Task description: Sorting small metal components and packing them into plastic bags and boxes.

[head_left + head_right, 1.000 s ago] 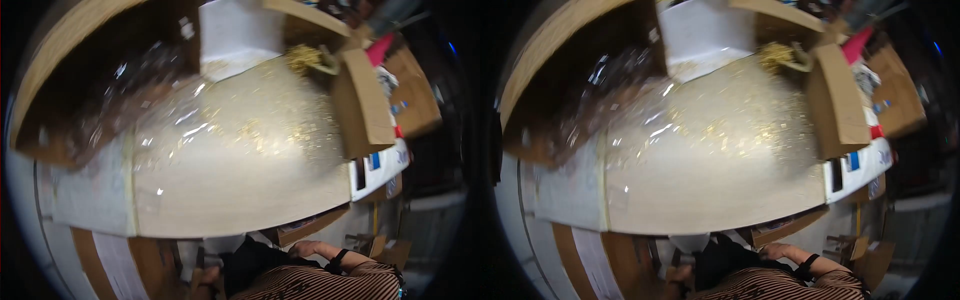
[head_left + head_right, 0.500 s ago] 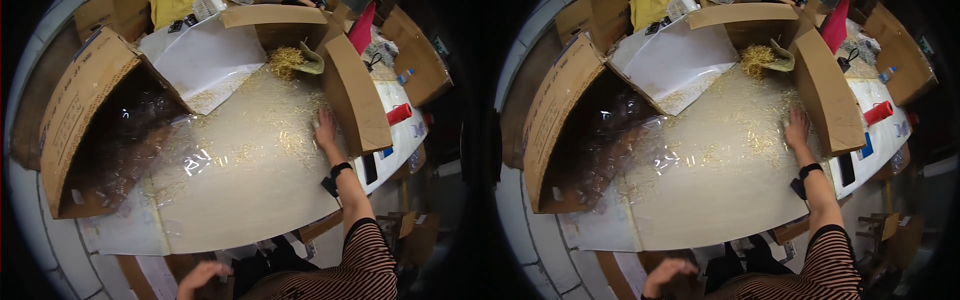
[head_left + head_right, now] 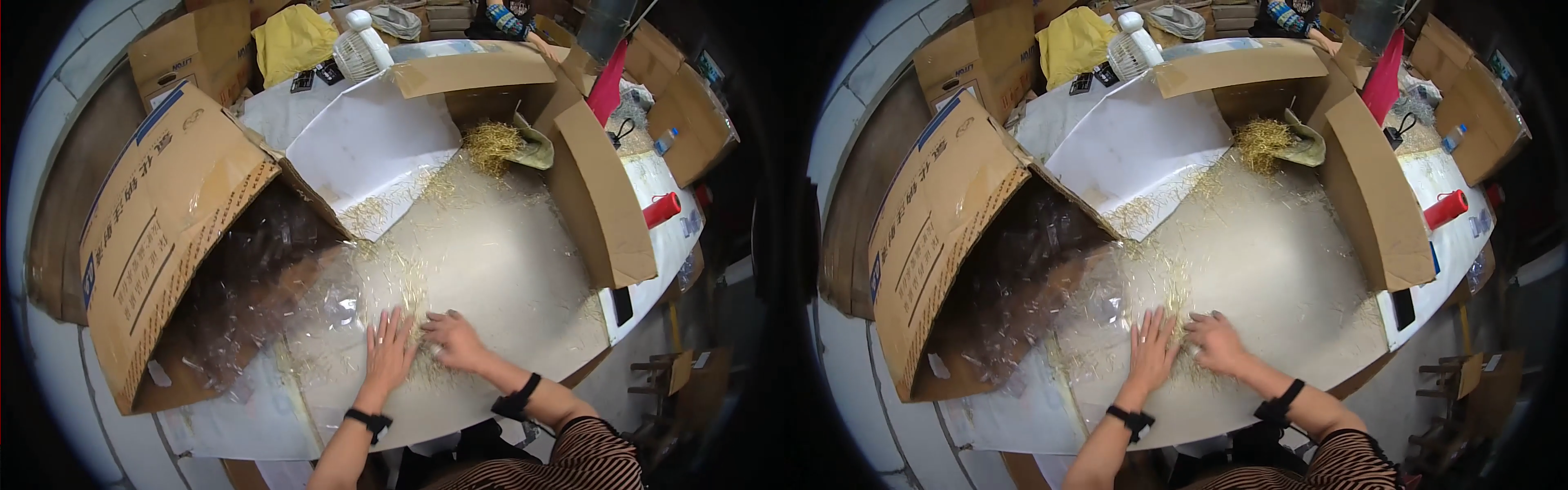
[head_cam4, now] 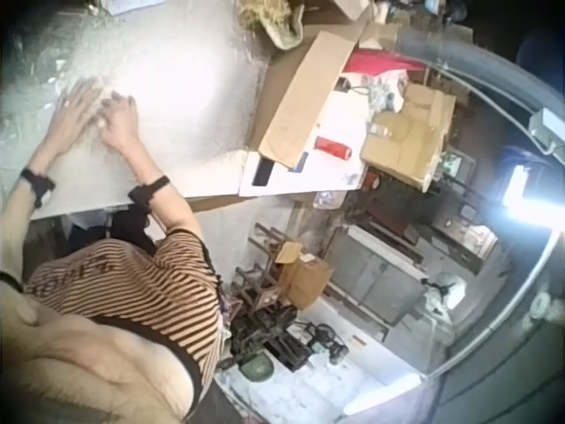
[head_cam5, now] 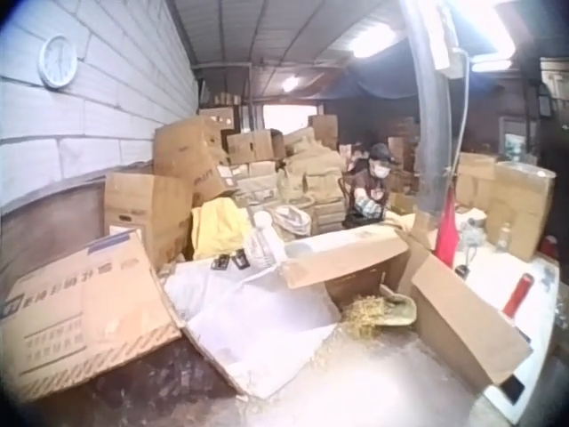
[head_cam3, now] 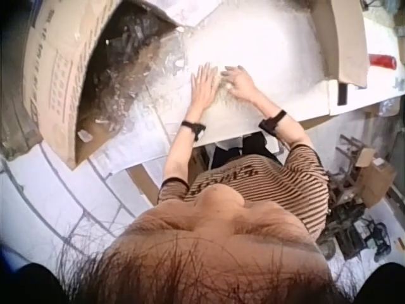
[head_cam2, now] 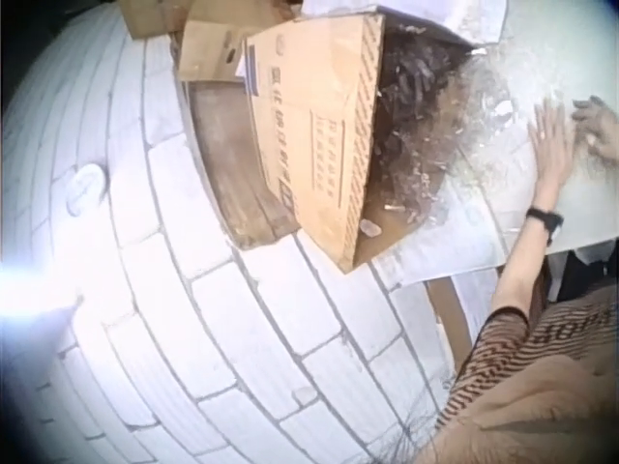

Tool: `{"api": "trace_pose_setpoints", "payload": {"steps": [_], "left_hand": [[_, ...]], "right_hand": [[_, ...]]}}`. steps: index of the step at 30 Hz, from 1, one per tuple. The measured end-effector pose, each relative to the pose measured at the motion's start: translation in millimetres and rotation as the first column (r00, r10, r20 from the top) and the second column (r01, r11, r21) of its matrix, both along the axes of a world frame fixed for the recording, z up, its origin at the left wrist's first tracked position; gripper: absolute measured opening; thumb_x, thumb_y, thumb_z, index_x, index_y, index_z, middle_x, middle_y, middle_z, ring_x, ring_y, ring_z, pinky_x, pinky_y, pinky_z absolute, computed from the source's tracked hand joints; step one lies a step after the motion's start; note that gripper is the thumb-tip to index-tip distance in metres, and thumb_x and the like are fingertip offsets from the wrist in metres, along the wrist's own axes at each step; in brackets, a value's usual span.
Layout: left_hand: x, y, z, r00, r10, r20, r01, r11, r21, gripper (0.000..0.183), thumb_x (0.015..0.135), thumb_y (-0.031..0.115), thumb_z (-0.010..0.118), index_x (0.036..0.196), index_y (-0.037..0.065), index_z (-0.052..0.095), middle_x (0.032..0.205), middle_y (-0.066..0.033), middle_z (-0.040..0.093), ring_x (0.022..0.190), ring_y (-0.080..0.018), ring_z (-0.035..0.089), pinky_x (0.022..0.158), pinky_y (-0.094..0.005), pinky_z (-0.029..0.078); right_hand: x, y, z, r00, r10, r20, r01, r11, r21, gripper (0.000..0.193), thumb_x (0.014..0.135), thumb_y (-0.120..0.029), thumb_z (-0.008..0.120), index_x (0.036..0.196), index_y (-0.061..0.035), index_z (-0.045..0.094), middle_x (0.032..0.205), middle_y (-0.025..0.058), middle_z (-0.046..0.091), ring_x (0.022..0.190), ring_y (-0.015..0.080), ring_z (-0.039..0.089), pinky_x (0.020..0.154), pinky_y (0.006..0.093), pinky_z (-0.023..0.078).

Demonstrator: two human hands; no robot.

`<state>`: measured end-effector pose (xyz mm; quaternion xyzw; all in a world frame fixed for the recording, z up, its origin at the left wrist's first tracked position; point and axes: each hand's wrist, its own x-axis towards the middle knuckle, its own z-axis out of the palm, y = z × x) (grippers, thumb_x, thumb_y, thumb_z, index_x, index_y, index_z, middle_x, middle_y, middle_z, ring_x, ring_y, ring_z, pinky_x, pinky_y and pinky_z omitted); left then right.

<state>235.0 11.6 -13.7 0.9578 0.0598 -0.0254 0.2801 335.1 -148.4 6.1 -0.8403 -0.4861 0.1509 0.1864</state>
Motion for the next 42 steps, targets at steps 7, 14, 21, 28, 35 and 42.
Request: {"api": "trace_pose_setpoints", "payload": {"steps": [7, 14, 21, 28, 35, 42], "left_hand": [[-34.4, 9.4, 5.5, 0.999, 0.006, -0.044, 0.000, 0.991, 0.131, 0.064, 0.078, 0.033, 0.059, 0.136, 0.016, 0.038, 0.146, -0.0107, 0.025, 0.136, -0.0331, 0.017, 0.107, -0.0539, 0.013], [-40.3, 20.8, 1.1, 0.997, 0.076, -0.024, -0.073, 0.994, 0.084, 0.064, 0.077, 0.032, 0.060, 0.136, 0.016, 0.039, 0.145, -0.0135, 0.025, 0.135, -0.0330, 0.020, 0.107, -0.0530, 0.014], [-35.3, 14.3, 3.0, 0.997, 0.077, 0.030, -0.078, 0.995, 0.061, 0.069, 0.076, 0.032, 0.060, 0.135, 0.005, 0.036, 0.144, -0.0184, 0.024, 0.135, -0.0347, 0.019, 0.107, -0.0520, 0.014], [-44.3, 15.8, -1.4, 0.981, 0.194, -0.018, -0.191, 0.975, 0.114, 0.076, 0.074, 0.032, 0.062, 0.136, 0.000, 0.031, 0.145, -0.0197, 0.022, 0.136, -0.0350, 0.017, 0.107, -0.0514, 0.013], [-40.2, 9.8, -0.7, 0.986, 0.165, 0.002, -0.163, 0.976, 0.144, 0.077, 0.074, 0.034, 0.061, 0.137, 0.001, 0.030, 0.146, -0.0187, 0.021, 0.137, -0.0345, 0.014, 0.108, -0.0521, 0.012], [-36.6, 4.4, 1.4, 0.987, 0.150, 0.059, -0.158, 0.973, 0.171, 0.076, 0.072, 0.025, 0.061, 0.137, 0.002, 0.030, 0.146, -0.0174, 0.021, 0.136, -0.0352, 0.016, 0.109, -0.0496, 0.011]], "right_hand": [[243.8, 87.7, -7.2, 0.763, -0.628, 0.152, 0.590, 0.773, 0.232, 0.052, 0.089, -0.040, 0.042, 0.134, -0.0134, 0.039, 0.142, 0.0169, 0.028, 0.132, 0.0366, 0.023, 0.107, 0.0498, 0.020], [141.2, 93.2, -34.9, 0.915, -0.304, 0.266, 0.353, 0.921, -0.163, 0.062, 0.089, -0.040, 0.044, 0.140, -0.0111, 0.026, 0.147, 0.0174, 0.017, 0.136, 0.0381, 0.013, 0.108, 0.0531, 0.016], [178.7, 162.0, 23.8, 0.960, -0.278, 0.021, 0.278, 0.961, 0.018, 0.054, 0.089, -0.033, 0.047, 0.135, -0.0091, 0.034, 0.144, 0.0166, 0.025, 0.131, 0.0370, 0.026, 0.103, 0.0522, 0.027], [80.9, 121.7, -28.4, 0.965, -0.068, 0.253, 0.074, 0.997, -0.016, 0.050, 0.087, -0.034, 0.050, 0.134, -0.0196, 0.038, 0.146, 0.0128, 0.024, 0.134, 0.0389, 0.020, 0.104, 0.0581, 0.020], [209.3, -43.9, -3.7, 0.733, -0.676, 0.079, 0.592, 0.691, 0.414, 0.031, 0.073, -0.008, 0.054, 0.102, -0.0079, 0.063, 0.110, 0.0162, 0.060, 0.106, 0.0341, 0.054, 0.093, 0.0398, 0.041], [217.2, -55.8, -17.4, 0.740, -0.592, 0.318, 0.658, 0.736, -0.159, 0.059, 0.091, -0.047, 0.035, 0.141, -0.0167, 0.028, 0.148, 0.0156, 0.018, 0.136, 0.0378, 0.014, 0.108, 0.0557, 0.010]]}}
